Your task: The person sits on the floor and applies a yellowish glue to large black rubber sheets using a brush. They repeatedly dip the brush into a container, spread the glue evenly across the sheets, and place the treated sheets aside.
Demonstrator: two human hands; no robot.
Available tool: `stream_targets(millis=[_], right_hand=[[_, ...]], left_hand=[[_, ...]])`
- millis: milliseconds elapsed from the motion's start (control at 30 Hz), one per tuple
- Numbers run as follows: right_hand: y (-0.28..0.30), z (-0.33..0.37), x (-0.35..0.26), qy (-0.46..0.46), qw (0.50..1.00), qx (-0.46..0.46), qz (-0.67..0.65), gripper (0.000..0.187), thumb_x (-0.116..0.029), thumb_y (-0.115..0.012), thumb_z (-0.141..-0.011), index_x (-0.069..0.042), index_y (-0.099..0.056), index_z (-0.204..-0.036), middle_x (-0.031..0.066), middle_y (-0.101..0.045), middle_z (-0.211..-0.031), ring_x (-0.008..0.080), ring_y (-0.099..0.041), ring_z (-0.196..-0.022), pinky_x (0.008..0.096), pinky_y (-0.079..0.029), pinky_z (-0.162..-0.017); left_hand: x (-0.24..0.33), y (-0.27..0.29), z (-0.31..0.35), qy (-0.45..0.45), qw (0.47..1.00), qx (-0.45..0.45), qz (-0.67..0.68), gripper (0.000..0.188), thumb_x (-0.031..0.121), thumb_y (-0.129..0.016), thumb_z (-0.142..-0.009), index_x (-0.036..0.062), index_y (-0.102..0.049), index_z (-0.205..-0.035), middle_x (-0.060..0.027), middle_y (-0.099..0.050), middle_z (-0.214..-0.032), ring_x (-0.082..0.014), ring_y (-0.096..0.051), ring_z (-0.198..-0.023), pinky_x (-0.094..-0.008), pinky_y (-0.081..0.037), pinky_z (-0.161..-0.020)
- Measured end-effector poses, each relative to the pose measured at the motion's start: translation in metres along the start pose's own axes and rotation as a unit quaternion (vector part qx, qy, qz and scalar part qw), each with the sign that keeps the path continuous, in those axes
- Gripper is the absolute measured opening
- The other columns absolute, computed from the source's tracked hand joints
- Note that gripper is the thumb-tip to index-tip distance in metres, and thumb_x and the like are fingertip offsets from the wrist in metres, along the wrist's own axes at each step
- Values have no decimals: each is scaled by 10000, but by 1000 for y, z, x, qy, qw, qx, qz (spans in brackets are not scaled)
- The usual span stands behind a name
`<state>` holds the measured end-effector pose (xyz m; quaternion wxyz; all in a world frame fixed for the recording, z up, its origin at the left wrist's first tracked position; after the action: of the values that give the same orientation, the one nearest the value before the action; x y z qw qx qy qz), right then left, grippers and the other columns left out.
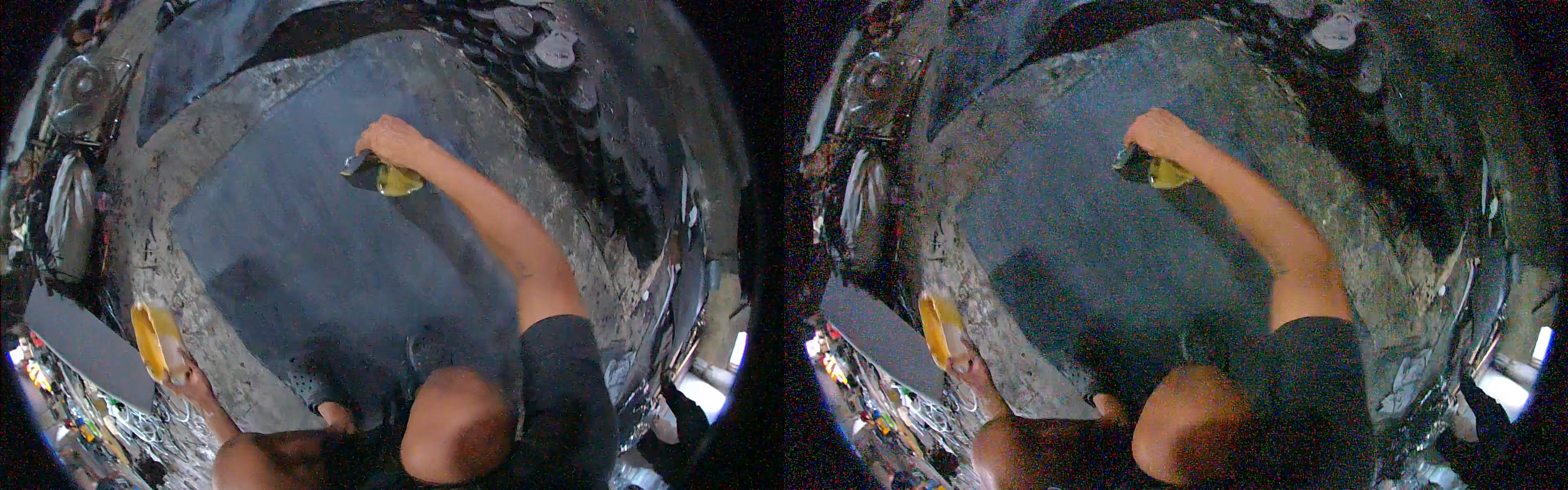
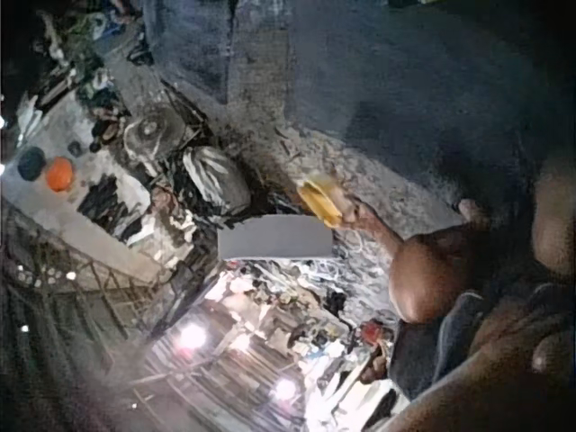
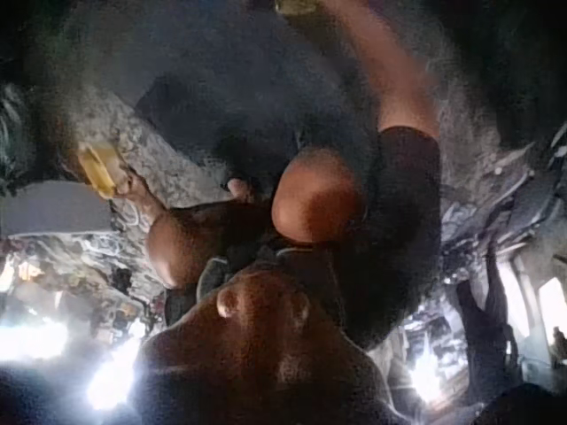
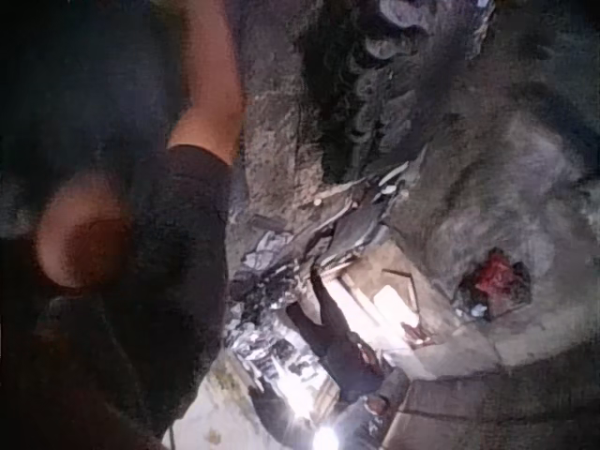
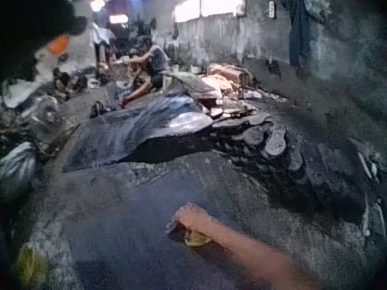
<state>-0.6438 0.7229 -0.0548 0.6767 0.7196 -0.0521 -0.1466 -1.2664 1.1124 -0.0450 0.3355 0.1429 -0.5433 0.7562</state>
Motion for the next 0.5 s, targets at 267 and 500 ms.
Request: stream_targets(millis=[267, 500], right_hand=[[12, 244, -86, -153, 979, -95, -96, 452, 15, -673, -723, -150, -682, -1143, 63, -693, -1075, 337, -659, -1013, 468, -493, -841], [177, 278, -124, -425, 869, 200, -157, 371, -78, -663, -828, -67, -672, -1199, 154, -733, -974, 342, -710, -903, 448, -536, -808]], left_hand=[[69, 132, -18, -87, 985, 111, -97, 632, 104, -701, -877, -39, -446, -1437, -218, -459, -1487, -359, -460, -1370, -477, -490, -1125], [42, 161, -14, -24, 963, 125, -239, 575, 133, -663, -930, -15, -460, -1448, -198, -463, -1501, -338, -470, -1366, -475, -479, -1119]])
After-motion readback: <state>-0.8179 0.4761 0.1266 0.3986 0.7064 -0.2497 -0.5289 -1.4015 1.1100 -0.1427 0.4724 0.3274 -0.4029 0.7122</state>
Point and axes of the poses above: each hand's wrist, its own z-axis away from the middle knuckle, its own y-axis out of the back of the hand, x = y × z, the point moved 5 cm from there along -z, towards the middle knuckle
